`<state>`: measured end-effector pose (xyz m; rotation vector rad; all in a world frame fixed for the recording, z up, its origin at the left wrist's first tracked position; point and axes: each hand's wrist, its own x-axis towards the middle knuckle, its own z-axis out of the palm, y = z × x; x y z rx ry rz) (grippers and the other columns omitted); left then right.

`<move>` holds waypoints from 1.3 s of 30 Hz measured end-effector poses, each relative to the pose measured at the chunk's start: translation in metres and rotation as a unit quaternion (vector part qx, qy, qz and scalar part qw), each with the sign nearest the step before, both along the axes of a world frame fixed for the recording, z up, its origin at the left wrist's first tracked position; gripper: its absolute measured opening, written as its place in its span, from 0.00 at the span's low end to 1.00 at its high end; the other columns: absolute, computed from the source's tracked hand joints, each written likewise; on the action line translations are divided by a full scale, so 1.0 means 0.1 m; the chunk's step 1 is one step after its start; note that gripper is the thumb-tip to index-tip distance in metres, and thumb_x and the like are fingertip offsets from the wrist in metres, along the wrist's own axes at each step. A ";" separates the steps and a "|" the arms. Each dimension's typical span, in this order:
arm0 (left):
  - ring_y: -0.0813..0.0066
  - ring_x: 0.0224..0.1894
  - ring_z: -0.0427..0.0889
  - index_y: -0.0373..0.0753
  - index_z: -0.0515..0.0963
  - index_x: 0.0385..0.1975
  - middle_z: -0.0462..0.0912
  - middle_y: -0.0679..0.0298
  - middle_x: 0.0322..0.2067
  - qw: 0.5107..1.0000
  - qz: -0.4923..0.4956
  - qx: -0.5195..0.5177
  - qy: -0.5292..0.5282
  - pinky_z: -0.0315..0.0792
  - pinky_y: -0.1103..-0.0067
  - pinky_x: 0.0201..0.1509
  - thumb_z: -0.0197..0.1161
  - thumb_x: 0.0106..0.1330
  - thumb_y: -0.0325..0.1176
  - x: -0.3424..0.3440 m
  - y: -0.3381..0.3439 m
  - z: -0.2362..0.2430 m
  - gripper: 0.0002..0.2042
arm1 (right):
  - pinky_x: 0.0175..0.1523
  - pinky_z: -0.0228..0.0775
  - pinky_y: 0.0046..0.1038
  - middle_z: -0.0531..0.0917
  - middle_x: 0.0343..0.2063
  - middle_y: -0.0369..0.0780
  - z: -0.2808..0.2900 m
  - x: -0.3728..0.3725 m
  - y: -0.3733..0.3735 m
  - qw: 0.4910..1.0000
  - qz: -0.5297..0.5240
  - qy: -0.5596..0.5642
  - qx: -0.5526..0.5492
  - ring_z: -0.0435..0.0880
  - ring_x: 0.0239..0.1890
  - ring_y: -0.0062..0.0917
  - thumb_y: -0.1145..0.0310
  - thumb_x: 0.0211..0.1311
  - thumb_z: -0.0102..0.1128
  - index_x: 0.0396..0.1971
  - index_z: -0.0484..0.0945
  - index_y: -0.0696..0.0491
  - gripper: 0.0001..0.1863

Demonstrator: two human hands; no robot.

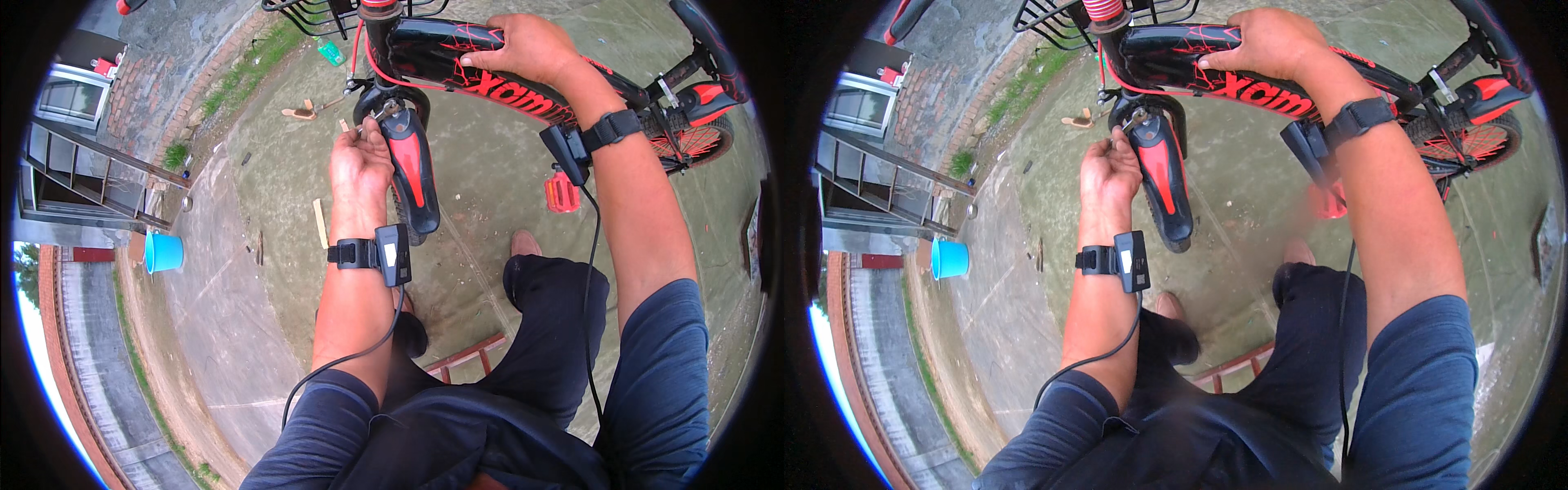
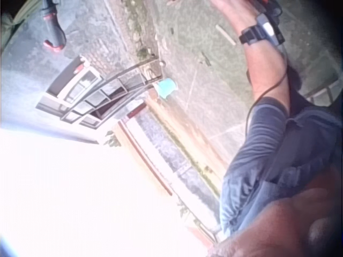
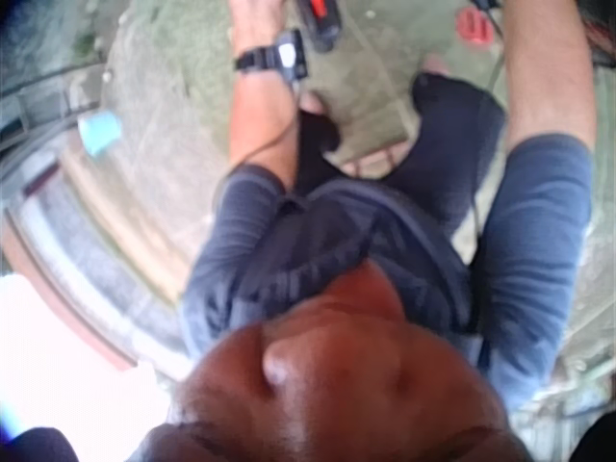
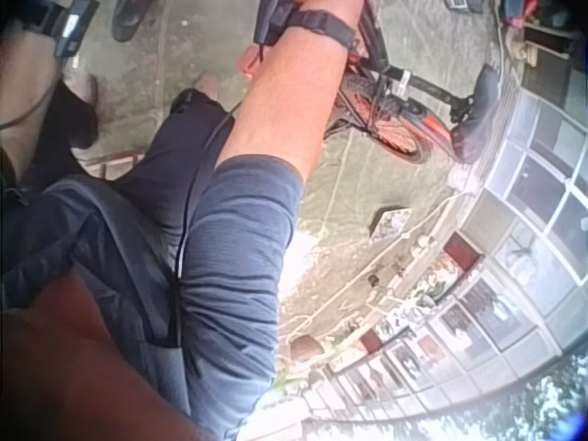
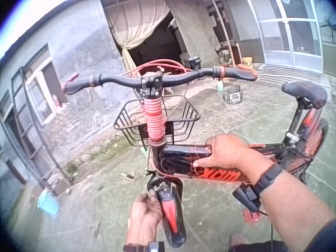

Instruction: The person uses a wrench and pliers to tighten a bolt on the front fork of a bicycle. They then adjust a metal mounting bracket inside a front basket by hand and with a tool.

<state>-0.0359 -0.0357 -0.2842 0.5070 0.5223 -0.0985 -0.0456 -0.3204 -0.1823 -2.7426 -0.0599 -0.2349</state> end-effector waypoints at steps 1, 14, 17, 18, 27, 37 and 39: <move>0.70 0.36 0.84 0.30 0.66 0.41 0.80 0.55 0.37 1.000 0.000 0.002 0.000 0.82 0.84 0.33 0.40 0.74 0.31 0.00 0.00 -0.01 0.10 | 0.43 0.74 0.36 0.85 0.31 0.42 0.01 -0.01 0.02 1.000 -0.004 0.004 -0.001 0.84 0.37 0.37 0.35 0.43 0.68 0.39 0.83 0.48 0.32; 0.61 0.39 0.85 0.23 0.65 0.44 0.80 0.47 0.39 0.999 0.028 -0.040 0.019 0.85 0.78 0.41 0.38 0.75 0.31 -0.02 -0.05 0.03 0.14 | 0.43 0.74 0.37 0.85 0.31 0.43 0.00 -0.01 0.03 1.000 -0.004 -0.012 -0.003 0.84 0.36 0.38 0.36 0.43 0.68 0.38 0.83 0.49 0.32; 0.59 0.40 0.85 0.20 0.64 0.46 0.80 0.46 0.41 0.996 0.042 -0.080 0.026 0.85 0.76 0.44 0.38 0.75 0.30 -0.05 -0.07 0.05 0.15 | 0.46 0.74 0.37 0.85 0.33 0.47 0.16 -0.09 0.03 1.000 0.010 0.023 -0.001 0.84 0.39 0.41 0.34 0.43 0.66 0.39 0.83 0.51 0.35; 0.58 0.41 0.85 0.19 0.63 0.47 0.79 0.45 0.41 0.994 0.046 -0.098 0.027 0.85 0.76 0.45 0.38 0.75 0.30 -0.07 -0.08 0.06 0.16 | 0.48 0.74 0.37 0.85 0.35 0.49 0.23 -0.13 0.02 0.999 0.015 0.039 0.000 0.84 0.40 0.42 0.32 0.43 0.64 0.39 0.83 0.53 0.37; 0.58 0.41 0.85 0.21 0.62 0.50 0.79 0.44 0.42 0.998 0.052 0.028 0.010 0.85 0.75 0.42 0.37 0.76 0.31 0.07 -0.07 0.05 0.16 | 0.48 0.74 0.38 0.85 0.35 0.49 0.14 -0.03 0.03 0.998 -0.004 0.037 -0.042 0.84 0.39 0.43 0.31 0.42 0.63 0.38 0.84 0.52 0.37; 0.74 0.24 0.83 0.29 0.70 0.40 0.83 0.56 0.24 0.400 -0.043 0.845 -0.353 0.76 0.79 0.27 0.55 0.70 0.32 -0.13 -0.46 0.50 0.10 | 0.46 0.74 0.37 0.85 0.34 0.47 0.11 -0.03 0.04 0.999 -0.009 0.023 -0.024 0.84 0.39 0.41 0.33 0.43 0.65 0.38 0.84 0.51 0.35; 0.76 0.24 0.83 0.29 0.70 0.40 0.83 0.57 0.25 0.497 -0.069 0.799 -0.333 0.76 0.80 0.27 0.56 0.70 0.31 -0.15 -0.49 0.51 0.10 | 0.43 0.74 0.36 0.85 0.31 0.43 0.12 -0.05 0.07 1.000 -0.008 0.029 -0.005 0.84 0.37 0.38 0.36 0.42 0.68 0.39 0.83 0.49 0.33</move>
